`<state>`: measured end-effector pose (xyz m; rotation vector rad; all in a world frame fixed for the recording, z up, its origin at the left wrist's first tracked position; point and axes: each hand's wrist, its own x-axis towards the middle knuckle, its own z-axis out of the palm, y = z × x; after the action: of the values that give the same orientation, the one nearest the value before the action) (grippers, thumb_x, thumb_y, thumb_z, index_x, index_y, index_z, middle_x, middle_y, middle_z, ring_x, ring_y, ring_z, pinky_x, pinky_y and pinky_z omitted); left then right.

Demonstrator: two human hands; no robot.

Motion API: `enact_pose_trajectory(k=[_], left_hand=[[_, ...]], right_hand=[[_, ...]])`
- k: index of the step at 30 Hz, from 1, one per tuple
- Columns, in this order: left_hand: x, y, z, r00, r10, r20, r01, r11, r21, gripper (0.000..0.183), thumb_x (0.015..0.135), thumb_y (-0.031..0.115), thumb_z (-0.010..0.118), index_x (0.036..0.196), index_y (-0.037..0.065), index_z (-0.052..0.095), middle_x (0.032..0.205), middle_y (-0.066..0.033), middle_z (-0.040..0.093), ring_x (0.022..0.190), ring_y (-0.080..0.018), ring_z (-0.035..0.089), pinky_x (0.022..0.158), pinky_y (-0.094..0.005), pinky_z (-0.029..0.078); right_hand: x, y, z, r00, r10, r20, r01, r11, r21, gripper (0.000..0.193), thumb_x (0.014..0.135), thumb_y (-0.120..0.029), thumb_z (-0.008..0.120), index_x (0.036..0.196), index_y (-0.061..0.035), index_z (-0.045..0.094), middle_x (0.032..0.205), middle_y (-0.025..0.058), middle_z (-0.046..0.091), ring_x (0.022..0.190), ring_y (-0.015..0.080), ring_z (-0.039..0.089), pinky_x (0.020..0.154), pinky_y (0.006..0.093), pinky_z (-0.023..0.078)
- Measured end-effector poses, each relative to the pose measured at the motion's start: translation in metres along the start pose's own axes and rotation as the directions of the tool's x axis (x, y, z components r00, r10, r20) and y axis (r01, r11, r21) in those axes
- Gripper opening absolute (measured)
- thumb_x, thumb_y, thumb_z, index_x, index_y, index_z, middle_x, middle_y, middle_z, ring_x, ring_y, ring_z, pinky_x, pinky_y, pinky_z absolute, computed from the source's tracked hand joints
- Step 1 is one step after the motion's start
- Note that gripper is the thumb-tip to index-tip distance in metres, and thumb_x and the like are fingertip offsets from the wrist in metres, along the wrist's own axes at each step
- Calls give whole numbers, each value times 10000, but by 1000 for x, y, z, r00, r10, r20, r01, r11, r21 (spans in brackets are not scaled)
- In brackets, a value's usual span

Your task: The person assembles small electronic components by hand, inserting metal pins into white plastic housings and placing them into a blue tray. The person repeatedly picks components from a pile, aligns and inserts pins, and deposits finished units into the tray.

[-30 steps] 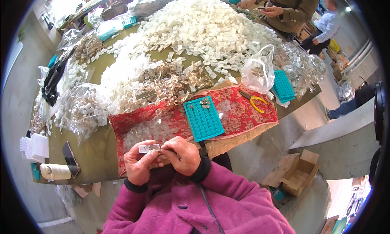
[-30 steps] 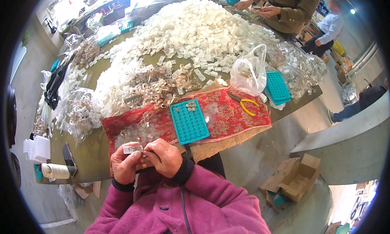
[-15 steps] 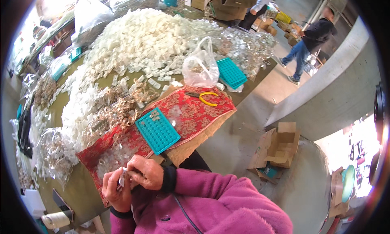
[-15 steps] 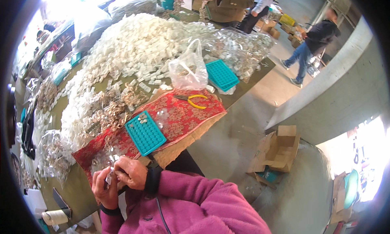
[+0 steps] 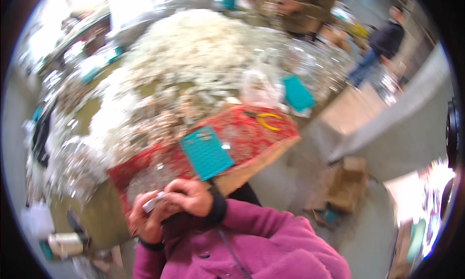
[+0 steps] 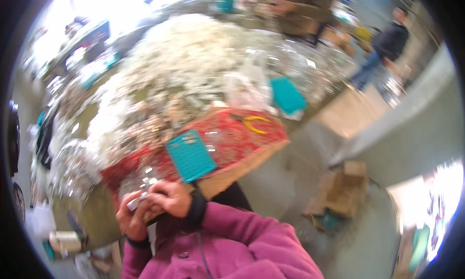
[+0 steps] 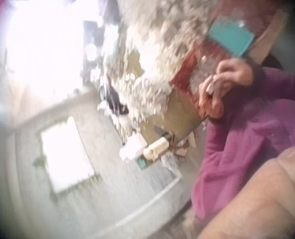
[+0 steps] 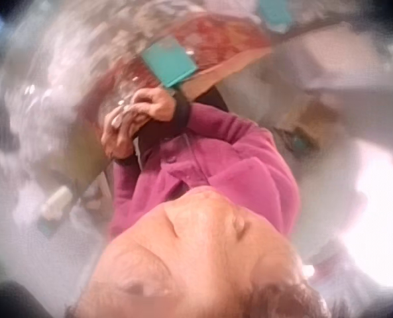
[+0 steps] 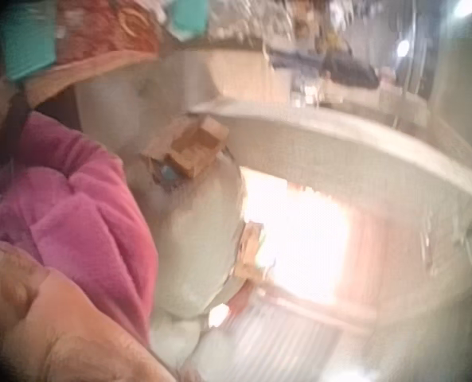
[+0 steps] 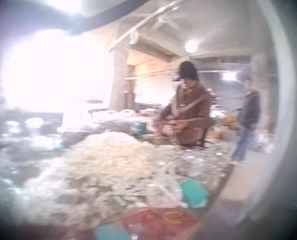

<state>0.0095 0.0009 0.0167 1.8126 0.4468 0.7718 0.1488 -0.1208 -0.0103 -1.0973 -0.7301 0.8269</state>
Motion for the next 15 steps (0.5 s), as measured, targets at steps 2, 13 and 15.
enact_pose_trajectory(k=[2,13,15], left_hand=[[0,-1,2,982,-178,65,190,926,-326,164,970,0,719,1133,-4,700,1010,-87,742,824,-156,719,721,-278,588],[-3,-30,5,883,-346,318,469,614,-634,264,1006,61,711,1263,6,689,1031,-31,735,906,-107,691,794,-271,591],[-1,-29,8,861,-393,323,502,556,-663,264,1010,75,713,1263,5,687,1043,-38,730,898,-118,698,772,-266,591]], right_hand=[[-1,-3,-11,998,4,69,4,994,-107,175,1060,-173,644,1074,-6,693,927,74,717,824,132,660,748,294,540],[-6,21,-14,999,12,-49,-18,992,-122,105,1038,-117,664,1041,-12,672,864,35,711,777,75,658,692,243,547],[-6,16,-12,1000,18,4,-16,978,-208,100,1080,-128,611,1034,-53,660,901,19,668,842,92,613,765,255,520]])
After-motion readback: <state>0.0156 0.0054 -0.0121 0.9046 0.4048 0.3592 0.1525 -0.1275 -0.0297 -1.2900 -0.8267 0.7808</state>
